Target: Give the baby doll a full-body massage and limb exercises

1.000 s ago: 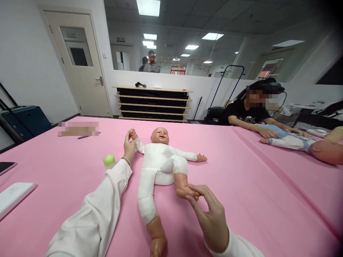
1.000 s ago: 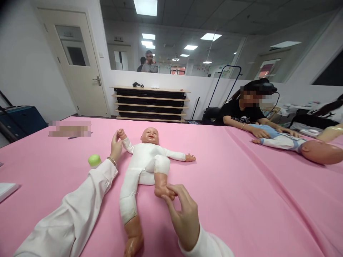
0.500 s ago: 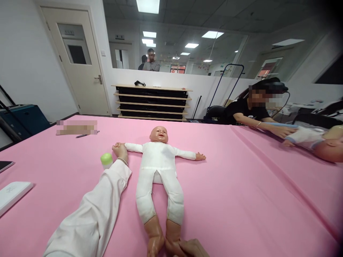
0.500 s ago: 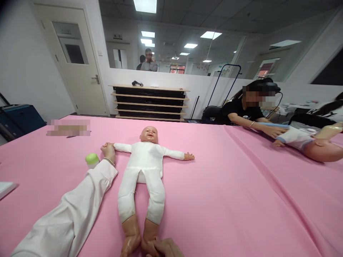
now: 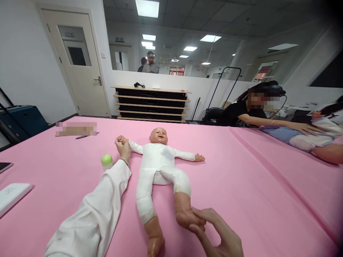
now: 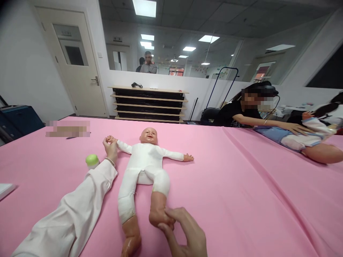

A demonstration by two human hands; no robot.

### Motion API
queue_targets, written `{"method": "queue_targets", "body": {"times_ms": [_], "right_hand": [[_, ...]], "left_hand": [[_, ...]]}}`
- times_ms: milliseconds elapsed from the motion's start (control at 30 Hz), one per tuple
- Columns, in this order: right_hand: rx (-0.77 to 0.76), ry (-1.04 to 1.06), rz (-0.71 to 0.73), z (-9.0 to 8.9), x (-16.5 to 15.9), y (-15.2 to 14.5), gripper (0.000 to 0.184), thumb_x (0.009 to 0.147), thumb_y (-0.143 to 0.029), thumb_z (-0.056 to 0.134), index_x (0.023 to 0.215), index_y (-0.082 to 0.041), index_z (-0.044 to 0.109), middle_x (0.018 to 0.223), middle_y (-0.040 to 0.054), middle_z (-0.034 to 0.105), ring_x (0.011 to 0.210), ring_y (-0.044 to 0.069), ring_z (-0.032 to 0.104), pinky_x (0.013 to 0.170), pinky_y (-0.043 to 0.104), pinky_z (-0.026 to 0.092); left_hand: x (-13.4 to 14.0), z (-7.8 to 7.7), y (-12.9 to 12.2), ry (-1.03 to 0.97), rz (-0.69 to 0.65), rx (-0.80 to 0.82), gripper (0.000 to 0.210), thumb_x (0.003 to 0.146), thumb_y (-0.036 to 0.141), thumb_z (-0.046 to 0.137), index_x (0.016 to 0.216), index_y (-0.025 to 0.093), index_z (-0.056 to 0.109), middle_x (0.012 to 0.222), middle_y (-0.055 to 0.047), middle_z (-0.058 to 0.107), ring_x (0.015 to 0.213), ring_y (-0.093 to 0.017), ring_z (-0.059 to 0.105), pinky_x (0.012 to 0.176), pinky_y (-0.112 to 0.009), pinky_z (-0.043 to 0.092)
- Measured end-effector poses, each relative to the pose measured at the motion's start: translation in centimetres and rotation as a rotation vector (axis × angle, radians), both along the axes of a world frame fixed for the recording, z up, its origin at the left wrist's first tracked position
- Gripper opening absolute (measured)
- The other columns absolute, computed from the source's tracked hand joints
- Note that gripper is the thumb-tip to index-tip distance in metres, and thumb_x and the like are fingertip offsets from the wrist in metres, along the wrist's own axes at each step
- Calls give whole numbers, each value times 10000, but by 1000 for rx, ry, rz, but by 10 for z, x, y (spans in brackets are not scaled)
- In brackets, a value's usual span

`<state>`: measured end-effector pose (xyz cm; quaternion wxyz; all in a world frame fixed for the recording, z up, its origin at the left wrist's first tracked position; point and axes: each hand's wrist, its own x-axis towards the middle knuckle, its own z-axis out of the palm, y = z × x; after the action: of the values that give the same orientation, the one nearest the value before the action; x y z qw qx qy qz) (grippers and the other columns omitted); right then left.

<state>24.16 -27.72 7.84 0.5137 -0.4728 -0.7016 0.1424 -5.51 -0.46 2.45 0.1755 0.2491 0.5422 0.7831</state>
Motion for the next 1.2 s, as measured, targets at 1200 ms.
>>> {"method": "queue_targets", "body": {"times_ms": [1200], "right_hand": [[-8,-32,17,-7,1,19,103,787,-275,591,867,-210,603,748,26,614,663,142,585,585,240,507]], "left_hand": [[14,15,-7,386,-137,-48,378,788,163,493,1159,190,426,1227,-110,498,1133,-185,483,967,-327,376]]}}
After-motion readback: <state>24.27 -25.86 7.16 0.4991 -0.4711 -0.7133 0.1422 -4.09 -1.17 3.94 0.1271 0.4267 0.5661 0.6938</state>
